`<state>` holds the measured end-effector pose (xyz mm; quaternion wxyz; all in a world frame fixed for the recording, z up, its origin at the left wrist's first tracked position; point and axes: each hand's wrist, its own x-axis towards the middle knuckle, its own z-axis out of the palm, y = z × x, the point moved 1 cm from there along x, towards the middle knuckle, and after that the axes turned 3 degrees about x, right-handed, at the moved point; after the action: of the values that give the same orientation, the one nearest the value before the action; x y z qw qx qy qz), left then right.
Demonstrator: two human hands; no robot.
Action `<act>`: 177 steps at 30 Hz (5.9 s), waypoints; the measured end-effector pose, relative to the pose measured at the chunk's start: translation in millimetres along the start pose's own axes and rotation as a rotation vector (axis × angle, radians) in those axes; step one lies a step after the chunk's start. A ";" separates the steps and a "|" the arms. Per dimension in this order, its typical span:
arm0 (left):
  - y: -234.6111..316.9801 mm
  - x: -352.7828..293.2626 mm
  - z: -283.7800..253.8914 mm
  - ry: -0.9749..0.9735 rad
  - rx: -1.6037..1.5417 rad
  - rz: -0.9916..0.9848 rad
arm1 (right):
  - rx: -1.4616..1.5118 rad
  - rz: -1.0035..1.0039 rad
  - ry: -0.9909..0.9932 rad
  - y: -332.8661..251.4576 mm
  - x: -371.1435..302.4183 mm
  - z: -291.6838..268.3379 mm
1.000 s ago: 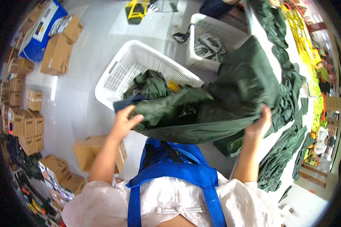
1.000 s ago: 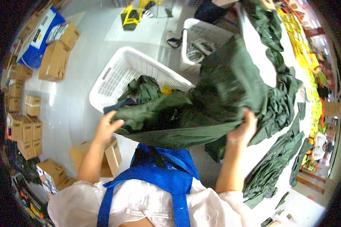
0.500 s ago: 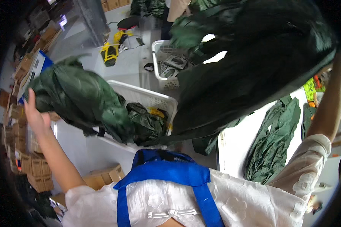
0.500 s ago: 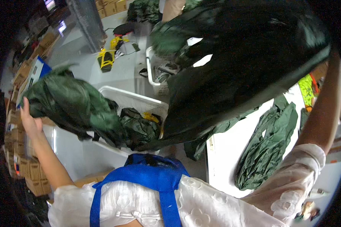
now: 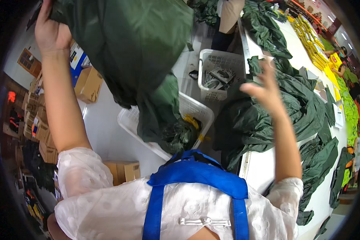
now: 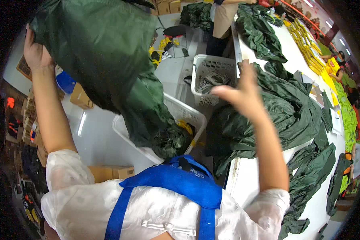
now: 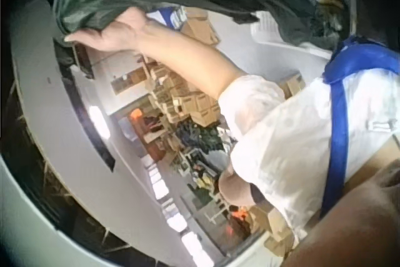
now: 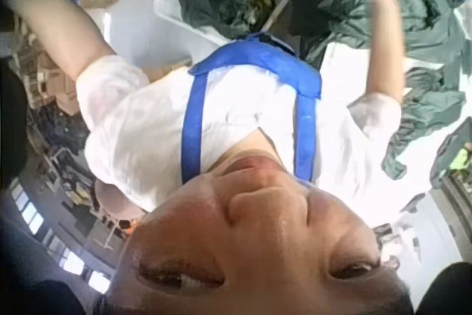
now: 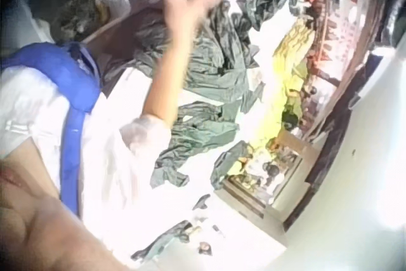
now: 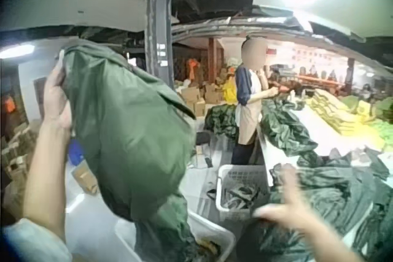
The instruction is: The person folds green raincoats on a white table, places instruction sheets inside the folded garments, and writes on the attached tags with a black marker. The person then places the folded items into a white basket. Other people are visible in the background working at adjacent tables.
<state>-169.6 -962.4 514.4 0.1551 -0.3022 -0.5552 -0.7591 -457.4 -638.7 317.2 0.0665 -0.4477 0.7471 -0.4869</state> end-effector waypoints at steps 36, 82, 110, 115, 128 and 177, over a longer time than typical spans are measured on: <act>-449.5 -95.4 36.2 -0.073 1.508 -0.774 | -0.936 0.487 0.308 295.1 -124.7 -367.8; -290.5 -331.5 21.4 0.353 0.113 -0.519 | 0.080 0.472 0.524 88.6 42.7 85.6; -420.9 -321.8 -1.6 0.600 -0.405 -0.799 | 0.399 0.063 -0.432 -29.8 -11.2 209.2; -406.2 -320.0 -4.0 0.601 -0.013 -1.005 | 0.379 -0.141 -0.437 -63.3 -53.8 237.8; -450.6 -365.1 -19.2 0.280 0.683 -1.368 | -0.338 0.627 -0.194 -32.0 -258.9 192.7; -682.7 -85.0 557.1 -0.942 0.713 -0.346 | -0.954 1.497 2.180 -79.3 -1074.3 -87.9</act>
<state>-334.5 -220.1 61.0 -0.1407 -0.4401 -0.8249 -0.3257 177.6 198.2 63.5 -0.4545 0.6689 0.5720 -0.1376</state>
